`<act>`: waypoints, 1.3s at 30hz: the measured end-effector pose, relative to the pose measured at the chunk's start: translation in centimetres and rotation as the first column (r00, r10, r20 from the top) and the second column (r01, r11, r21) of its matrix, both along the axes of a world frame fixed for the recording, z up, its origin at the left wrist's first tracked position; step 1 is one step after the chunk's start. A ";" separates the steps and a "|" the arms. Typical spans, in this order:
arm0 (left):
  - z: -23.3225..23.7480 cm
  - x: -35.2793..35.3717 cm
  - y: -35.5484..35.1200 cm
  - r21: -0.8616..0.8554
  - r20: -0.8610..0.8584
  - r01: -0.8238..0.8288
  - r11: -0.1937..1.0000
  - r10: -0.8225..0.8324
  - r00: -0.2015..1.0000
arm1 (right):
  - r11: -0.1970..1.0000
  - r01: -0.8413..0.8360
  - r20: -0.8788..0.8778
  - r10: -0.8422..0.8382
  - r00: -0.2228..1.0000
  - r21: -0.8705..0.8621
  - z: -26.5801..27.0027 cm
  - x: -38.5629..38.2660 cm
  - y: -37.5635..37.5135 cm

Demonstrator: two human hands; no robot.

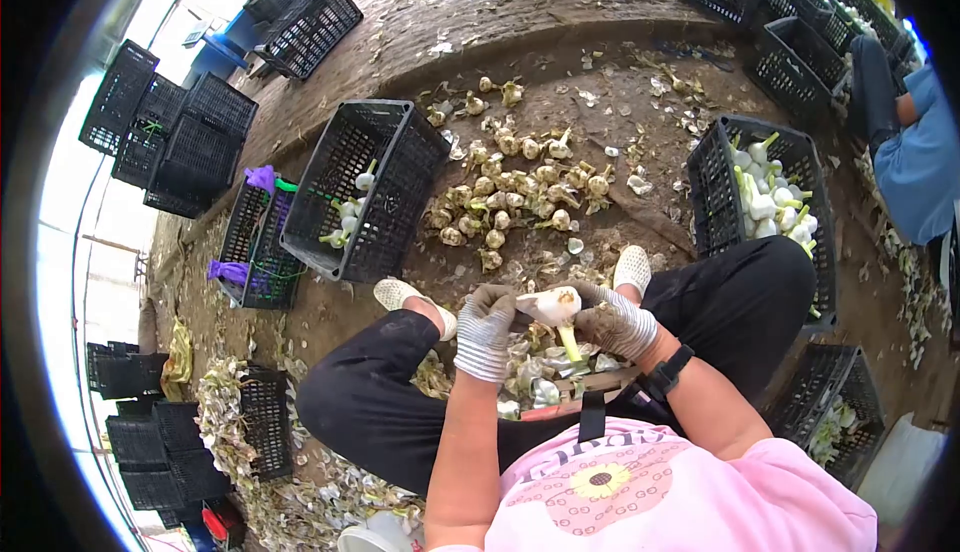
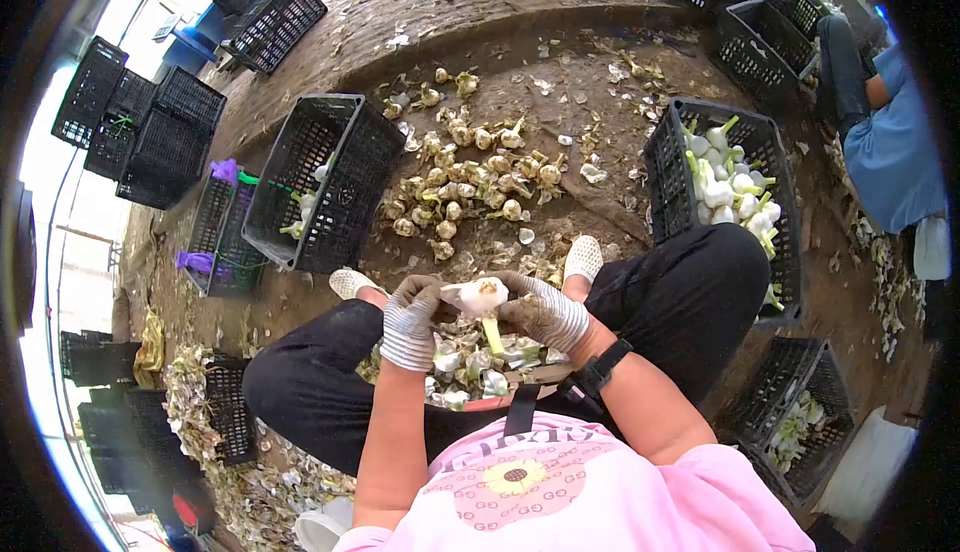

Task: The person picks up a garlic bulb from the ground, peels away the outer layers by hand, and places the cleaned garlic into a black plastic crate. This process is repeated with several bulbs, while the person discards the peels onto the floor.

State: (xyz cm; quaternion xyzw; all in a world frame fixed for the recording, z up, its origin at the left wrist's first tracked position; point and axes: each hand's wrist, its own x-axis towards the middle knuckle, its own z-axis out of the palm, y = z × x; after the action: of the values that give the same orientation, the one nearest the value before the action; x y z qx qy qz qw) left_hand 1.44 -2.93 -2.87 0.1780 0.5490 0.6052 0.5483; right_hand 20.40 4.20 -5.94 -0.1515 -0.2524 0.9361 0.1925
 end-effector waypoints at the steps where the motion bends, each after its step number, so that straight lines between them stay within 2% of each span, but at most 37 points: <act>1: 0.4 -0.2 -0.1 0.014 0.119 -0.008 1.000 0.007 0.993 | 0.999 -0.006 -0.034 0.005 0.999 -0.047 0.0 -0.1 0.1; 2: 0.6 -0.5 -0.3 0.028 0.235 -0.020 0.999 0.012 0.972 | 0.996 -0.016 -0.069 0.009 0.998 -0.093 0.1 -0.2 0.2; 3: 0.9 -0.7 -0.3 0.082 0.284 -0.007 0.997 -0.017 0.959 | 1.000 -0.020 -0.128 0.021 0.992 0.014 0.3 -0.3 0.2; 6: 2.6 -0.9 -0.1 0.069 0.354 -0.130 0.989 0.097 0.930 | 0.993 -0.020 -0.152 0.037 0.988 0.117 0.9 -0.9 -0.2; 8: 3.2 -1.9 0.1 0.198 0.429 -0.188 0.962 0.087 0.899 | 0.990 -0.022 -0.144 0.042 0.989 0.139 1.9 -0.9 0.0; 10: 3.6 -4.0 0.2 0.116 0.575 -0.309 0.944 0.189 0.796 | 0.994 -0.024 -0.173 0.043 0.984 0.109 1.8 -1.0 0.2; 11: 3.8 -4.9 -0.1 0.087 0.310 -0.186 0.979 0.151 0.939 | 0.994 0.047 -0.203 -0.027 0.979 0.095 2.4 -1.2 -0.2; 12: 3.8 -5.4 -0.4 0.023 0.020 -0.074 0.997 0.073 0.997 | 0.980 0.053 -0.126 -0.029 0.992 0.192 3.0 -1.1 0.0; 13: 3.4 -5.3 -0.7 -0.124 -0.444 0.079 0.989 -0.127 0.887 | 0.957 0.052 -0.049 -0.040 0.998 0.284 3.4 -1.1 0.3; 14: 2.8 -5.1 -1.2 -0.321 -0.765 0.143 0.936 -0.345 0.544 | 0.928 0.043 0.029 -0.057 0.998 0.369 3.5 -0.9 0.4; 15: 2.4 -5.0 -1.7 -0.298 -0.859 0.213 0.931 -0.359 0.366 | 0.926 -0.031 0.185 -0.042 0.982 0.375 3.5 -0.5 0.6; 16: 3.2 -3.8 -1.6 -0.147 -0.805 0.282 0.948 -0.281 0.523 | 0.906 -0.042 0.229 -0.061 0.971 0.422 3.7 -0.7 0.6; 18: 4.7 0.0 -1.0 0.077 -0.748 0.248 0.966 -0.108 0.655 | 0.819 -0.093 0.289 -0.091 0.953 0.566 3.6 -0.9 0.6; 20: 4.0 2.0 -0.4 -0.028 -0.947 0.367 0.930 -0.143 0.289 | 0.788 -0.130 0.347 -0.112 0.931 0.602 4.0 -0.7 0.3; 21: 3.6 2.7 -0.2 -0.092 -0.987 0.407 0.909 -0.138 0.083 | 0.770 -0.150 0.375 -0.124 0.919 0.621 4.1 -0.5 0.4; 24: 1.9 3.6 0.1 0.084 -0.899 0.375 0.923 -0.092 0.429 | 0.765 -0.122 0.359 -0.150 0.921 0.633 3.2 -0.1 0.4; 25: 1.5 4.0 0.1 0.110 -0.901 0.343 0.933 -0.052 0.431 | 0.784 -0.146 0.390 -0.131 0.911 0.604 3.4 0.1 0.4; 27: 0.5 4.5 0.0 0.168 -0.904 0.271 0.948 0.039 0.426 | 0.701 -0.143 0.371 -0.185 0.910 0.699 2.9 -0.1 0.0; 28: 0.1 4.1 0.1 0.144 -0.876 0.177 0.974 0.042 0.480 | 0.653 -0.143 0.359 -0.210 0.909 0.744 2.9 -0.3 -0.2; 29: -0.4 3.9 0.3 0.175 -0.875 0.188 0.967 0.065 0.481 | 0.601 -0.202 0.401 -0.216 0.891 0.773 3.1 -0.3 -0.1; 30: -1.0 3.7 0.6 0.207 -0.871 0.196 0.959 0.090 0.484 | 0.567 -0.179 0.366 -0.234 0.901 0.804 3.0 -0.3 0.0; 32: -1.7 2.7 0.7 0.063 -0.512 -0.015 0.998 0.045 0.858 | 0.491 -0.135 0.296 -0.267 0.917 0.861 2.6 -0.3 0.1; 33: -2.2 1.9 0.8 -0.045 -0.270 -0.083 0.995 0.068 0.960 | 0.495 -0.122 0.279 -0.258 0.925 0.861 2.5 -0.4 0.2; 34: -2.3 1.2 0.9 -0.092 -0.160 -0.186 0.978 0.170 0.972 | 0.498 -0.110 0.263 -0.249 0.932 0.860 2.4 -0.6 0.3; 36: -0.2 0.6 -0.1 -0.092 -0.288 -0.037 0.995 0.009 0.958 | 0.503 -0.096 0.262 -0.270 0.927 0.859 1.8 -0.5 0.4; 37: 0.7 1.5 -0.2 0.020 -0.361 -0.039 0.999 0.043 0.932 | 0.504 -0.094 0.275 -0.296 0.915 0.858 1.4 -0.5 0.3; 38: 1.9 2.1 -0.3 0.087 -0.613 0.066 0.994 0.002 0.790 | 0.503 -0.093 0.285 -0.319 0.904 0.859 1.2 -0.6 0.3; 39: 3.2 2.6 -0.4 0.121 -0.816 0.183 0.976 -0.007 0.578 | 0.485 -0.096 0.288 -0.338 0.896 0.869 1.7 -0.6 0.3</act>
State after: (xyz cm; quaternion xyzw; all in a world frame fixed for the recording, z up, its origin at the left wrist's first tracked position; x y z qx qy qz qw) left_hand 4.05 -3.37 0.29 0.5154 0.6672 0.4766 0.2491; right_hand 19.78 4.52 -4.26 -0.2502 -0.7113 0.6074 0.2500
